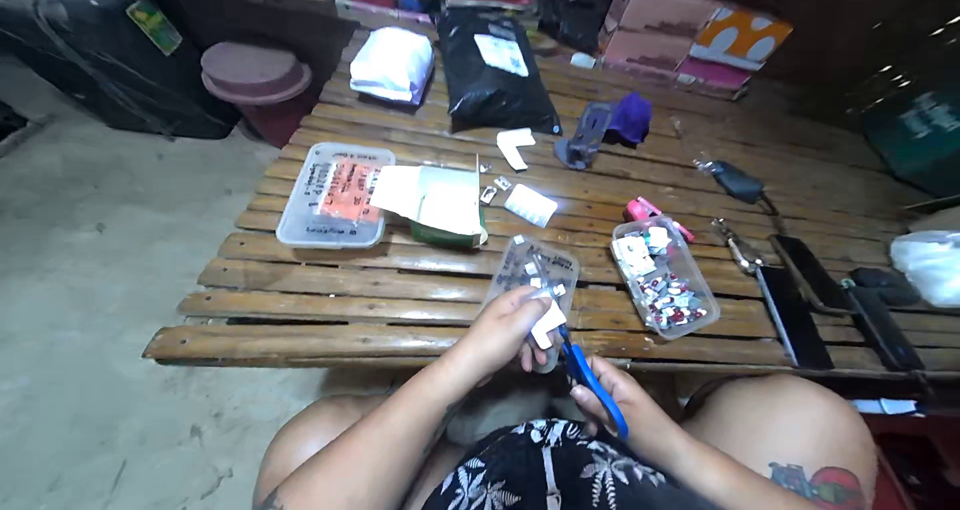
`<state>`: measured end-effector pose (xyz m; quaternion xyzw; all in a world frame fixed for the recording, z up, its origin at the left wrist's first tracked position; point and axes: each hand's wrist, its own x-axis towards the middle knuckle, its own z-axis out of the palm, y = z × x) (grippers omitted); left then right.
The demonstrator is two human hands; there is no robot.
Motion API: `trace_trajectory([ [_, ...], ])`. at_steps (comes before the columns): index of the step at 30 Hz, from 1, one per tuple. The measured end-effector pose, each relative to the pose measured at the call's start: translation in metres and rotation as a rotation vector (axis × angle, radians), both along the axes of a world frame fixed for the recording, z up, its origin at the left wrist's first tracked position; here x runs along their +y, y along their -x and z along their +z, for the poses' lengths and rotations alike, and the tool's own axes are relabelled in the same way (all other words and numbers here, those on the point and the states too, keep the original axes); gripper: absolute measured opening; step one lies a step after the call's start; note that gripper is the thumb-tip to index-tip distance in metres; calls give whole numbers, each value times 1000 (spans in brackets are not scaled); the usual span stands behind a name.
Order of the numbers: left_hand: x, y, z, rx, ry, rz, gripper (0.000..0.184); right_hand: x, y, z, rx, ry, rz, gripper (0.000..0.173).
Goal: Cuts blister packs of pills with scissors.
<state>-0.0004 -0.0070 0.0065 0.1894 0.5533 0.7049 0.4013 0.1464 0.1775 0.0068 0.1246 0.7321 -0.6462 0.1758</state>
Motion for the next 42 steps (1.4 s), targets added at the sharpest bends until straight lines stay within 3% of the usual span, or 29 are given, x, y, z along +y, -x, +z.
trace_trajectory([
  [10, -1, -2, 1, 21, 9, 6, 28, -4, 5, -3, 24, 104, 1, 36],
  [31, -1, 4, 2, -30, 92, -58, 30, -5, 4, -12, -39, 107, -10, 27],
  [36, 0, 5, 8, 44, 128, -66, 27, -2, 3, -6, -81, 204, -8, 27],
  [39, 2, 6, 15, 122, 95, -3, 25, 4, -1, -6, -68, 256, 12, 29],
  [42, 8, 6, 19, 181, -8, 193, 21, 15, -4, -7, 14, 230, 44, 34],
])
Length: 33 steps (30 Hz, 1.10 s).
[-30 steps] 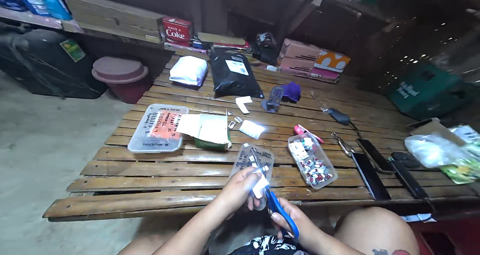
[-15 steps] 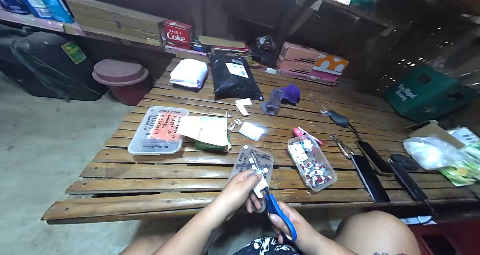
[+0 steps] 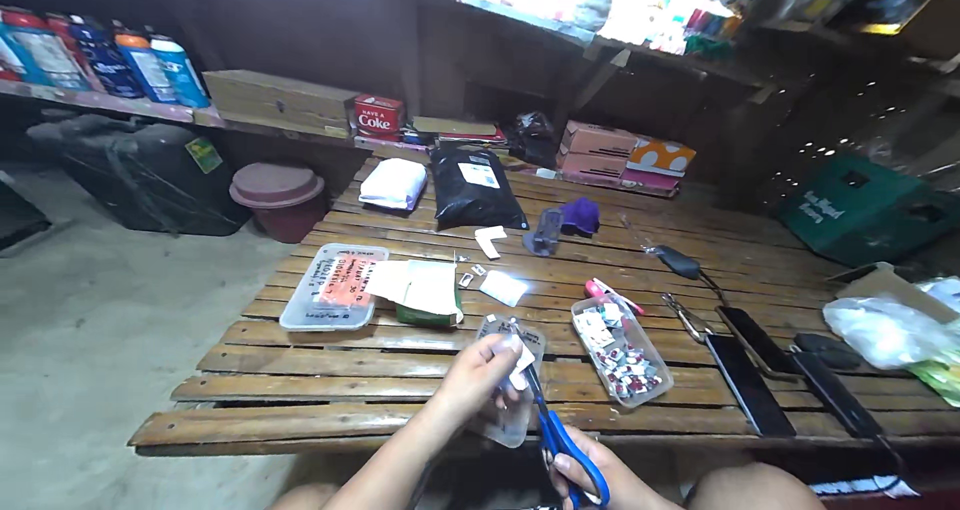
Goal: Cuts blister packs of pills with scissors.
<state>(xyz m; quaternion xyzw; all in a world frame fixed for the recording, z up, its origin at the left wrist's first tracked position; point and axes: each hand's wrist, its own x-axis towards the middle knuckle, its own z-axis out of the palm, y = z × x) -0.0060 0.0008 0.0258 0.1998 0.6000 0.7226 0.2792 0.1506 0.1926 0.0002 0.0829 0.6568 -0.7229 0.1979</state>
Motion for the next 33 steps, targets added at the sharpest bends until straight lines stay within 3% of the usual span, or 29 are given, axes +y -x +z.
trace_trajectory([
  [5, 8, 13, 14, 114, -18, 300, 23, 26, 26, -8, 388, -236, -4, 42],
  [9, 3, 23, 14, 174, 172, 398, 29, 29, 40, -17, 461, -121, 0, 44],
  [12, 0, 25, 14, 207, 188, 446, 26, 37, 42, -23, 505, -52, 77, 44],
  [19, -2, 42, -12, 339, 237, 453, 24, 52, 43, -28, 450, 188, 32, 47],
  [26, 19, 37, -8, 357, 213, 488, 25, 56, 39, -29, 506, 160, 52, 37],
  [33, 60, 45, 0, 496, 510, 316, 40, 56, 39, -29, 504, 129, 21, 34],
])
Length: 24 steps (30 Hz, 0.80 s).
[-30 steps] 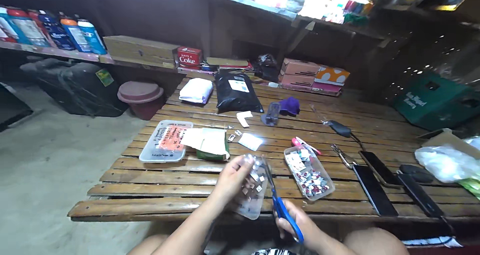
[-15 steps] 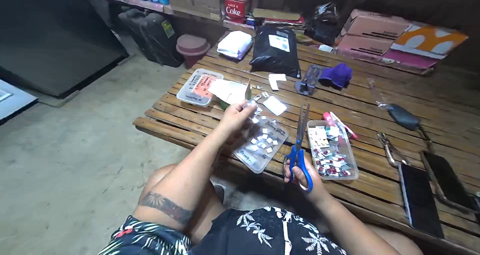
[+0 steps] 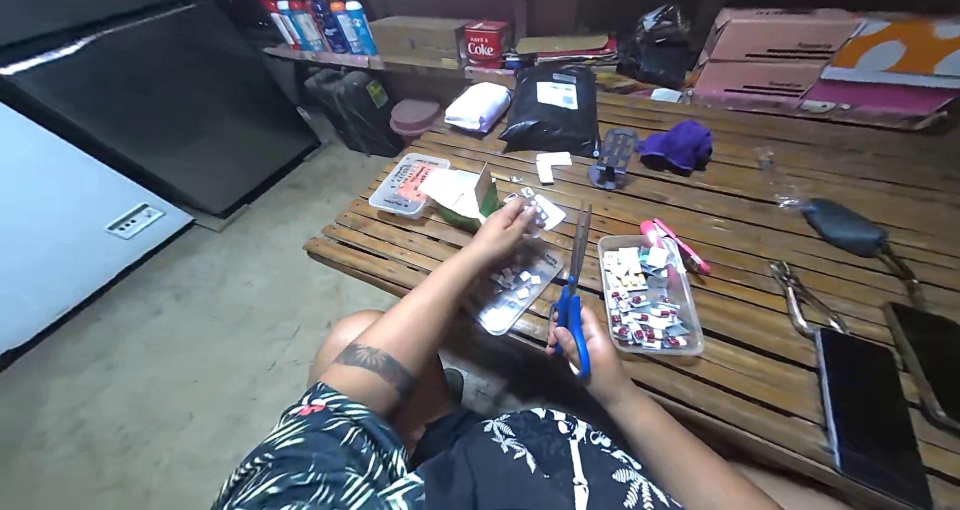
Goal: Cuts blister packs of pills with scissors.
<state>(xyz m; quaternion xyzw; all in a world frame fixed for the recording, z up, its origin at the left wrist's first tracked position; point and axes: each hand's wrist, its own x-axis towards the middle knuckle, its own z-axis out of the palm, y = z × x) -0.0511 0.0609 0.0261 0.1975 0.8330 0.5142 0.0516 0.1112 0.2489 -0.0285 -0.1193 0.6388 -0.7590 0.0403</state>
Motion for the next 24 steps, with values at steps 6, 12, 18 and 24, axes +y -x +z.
trace_trajectory([
  [6, 19, 17, 2, -45, 131, -19, 44, 2, -2, -2, 48, 25, 13, 34],
  [12, 26, 20, 8, 29, 300, 2, 44, 6, -2, -4, 69, 28, 53, 36],
  [18, 28, 18, 19, 16, 414, -16, 44, 5, -3, -3, 78, 13, 46, 36],
  [24, 17, 19, 19, 23, 300, 22, 44, 7, -4, -7, 104, 16, 38, 33],
])
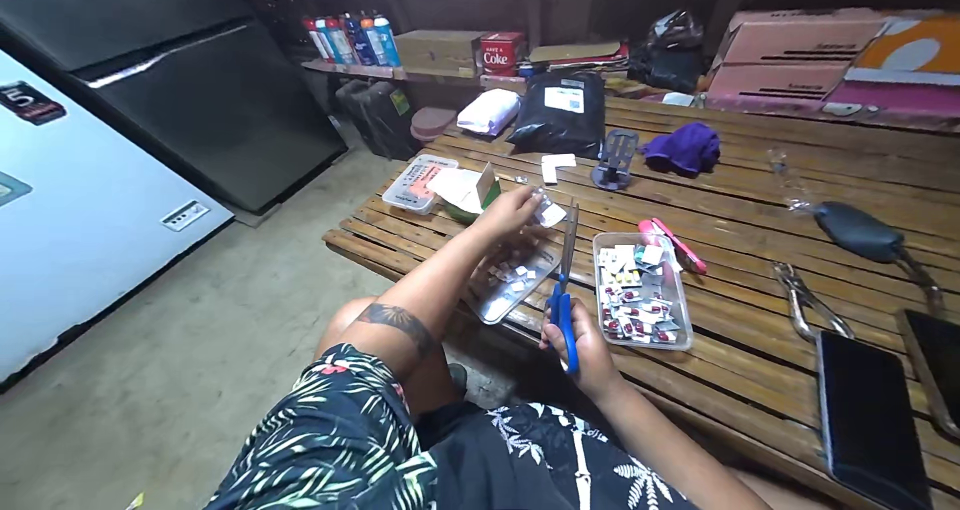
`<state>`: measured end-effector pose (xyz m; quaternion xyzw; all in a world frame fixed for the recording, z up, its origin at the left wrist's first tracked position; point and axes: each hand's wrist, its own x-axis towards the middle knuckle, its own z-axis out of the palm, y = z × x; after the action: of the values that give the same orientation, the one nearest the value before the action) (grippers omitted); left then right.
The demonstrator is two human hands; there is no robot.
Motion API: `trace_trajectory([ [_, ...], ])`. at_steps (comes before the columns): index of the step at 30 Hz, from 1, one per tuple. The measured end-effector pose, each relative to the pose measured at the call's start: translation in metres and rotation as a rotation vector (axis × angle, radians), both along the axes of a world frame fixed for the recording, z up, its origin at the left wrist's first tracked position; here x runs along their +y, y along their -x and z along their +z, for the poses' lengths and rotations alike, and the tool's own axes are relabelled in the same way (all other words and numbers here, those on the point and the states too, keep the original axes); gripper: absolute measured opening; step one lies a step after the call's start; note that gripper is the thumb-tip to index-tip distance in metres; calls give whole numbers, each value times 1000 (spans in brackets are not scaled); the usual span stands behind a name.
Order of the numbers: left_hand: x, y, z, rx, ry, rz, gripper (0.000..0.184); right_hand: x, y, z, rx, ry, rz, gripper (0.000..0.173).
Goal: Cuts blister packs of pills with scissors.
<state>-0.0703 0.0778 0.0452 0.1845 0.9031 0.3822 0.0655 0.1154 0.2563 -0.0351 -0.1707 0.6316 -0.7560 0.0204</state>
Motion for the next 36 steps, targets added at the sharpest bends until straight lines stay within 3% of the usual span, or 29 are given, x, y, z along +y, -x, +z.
trace_trajectory([
  [7, -10, -17, -12, 95, 168, -130, 40, 3, -1, -3, 33, 12, 19, 35],
  [15, -19, -23, -7, 85, -54, -34, 40, 4, -1, -3, 50, 16, 21, 35],
  [19, -25, -22, -5, 109, 22, 68, 42, 3, -1, -3, 40, 29, 18, 33],
  [23, -28, -24, -13, 142, 142, 33, 43, 4, 0, -4, 51, 31, 26, 33],
  [36, -31, -31, -22, 149, 33, 37, 41, 4, -1, -5, 58, 27, 23, 32],
])
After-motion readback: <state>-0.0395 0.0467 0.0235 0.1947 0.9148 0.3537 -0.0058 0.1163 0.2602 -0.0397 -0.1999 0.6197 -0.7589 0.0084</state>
